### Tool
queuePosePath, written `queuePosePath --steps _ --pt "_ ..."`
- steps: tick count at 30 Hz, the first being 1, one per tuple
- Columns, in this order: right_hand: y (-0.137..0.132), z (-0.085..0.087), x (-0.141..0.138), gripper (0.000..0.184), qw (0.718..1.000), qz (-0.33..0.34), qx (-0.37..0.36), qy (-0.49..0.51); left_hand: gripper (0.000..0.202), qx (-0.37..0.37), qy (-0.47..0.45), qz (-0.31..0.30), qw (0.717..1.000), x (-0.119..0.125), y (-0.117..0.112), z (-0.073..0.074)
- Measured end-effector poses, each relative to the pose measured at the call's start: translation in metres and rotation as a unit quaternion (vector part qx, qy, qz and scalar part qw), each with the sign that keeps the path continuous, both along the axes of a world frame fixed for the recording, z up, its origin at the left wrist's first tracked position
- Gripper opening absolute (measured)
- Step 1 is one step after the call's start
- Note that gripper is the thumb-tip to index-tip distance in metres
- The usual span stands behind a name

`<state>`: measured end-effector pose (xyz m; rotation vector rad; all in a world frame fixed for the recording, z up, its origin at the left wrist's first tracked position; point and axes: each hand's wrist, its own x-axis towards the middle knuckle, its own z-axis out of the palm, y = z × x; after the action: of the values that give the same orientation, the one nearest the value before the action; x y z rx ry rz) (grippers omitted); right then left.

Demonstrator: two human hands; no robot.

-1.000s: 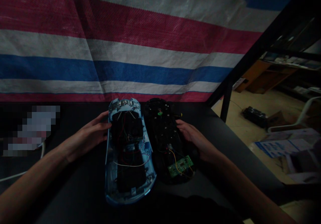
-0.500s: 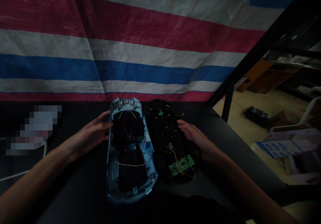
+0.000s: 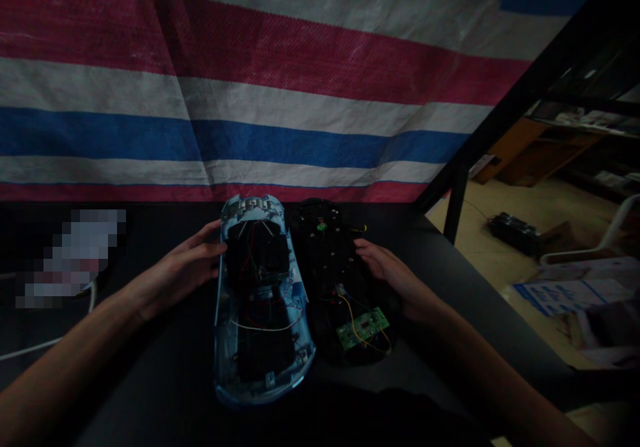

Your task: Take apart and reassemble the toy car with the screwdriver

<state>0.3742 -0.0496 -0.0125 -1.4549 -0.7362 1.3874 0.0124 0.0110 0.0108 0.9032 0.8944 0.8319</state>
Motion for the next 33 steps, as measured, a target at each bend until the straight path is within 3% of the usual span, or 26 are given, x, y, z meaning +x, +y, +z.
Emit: queuePosePath --steps 25,33 --pt "-0.0005 0.0037 -0.0013 0.033 1.0 0.023 -0.001 0.011 0.06 0.01 0.003 -0.018 1.0 0.0001 0.0013 -0.0009" --pt "-0.0008 0.0032 0.0002 0.031 0.997 0.058 0.045 -0.037 0.056 0.006 0.016 0.002 1.0 0.0027 -0.0025 0.0039"
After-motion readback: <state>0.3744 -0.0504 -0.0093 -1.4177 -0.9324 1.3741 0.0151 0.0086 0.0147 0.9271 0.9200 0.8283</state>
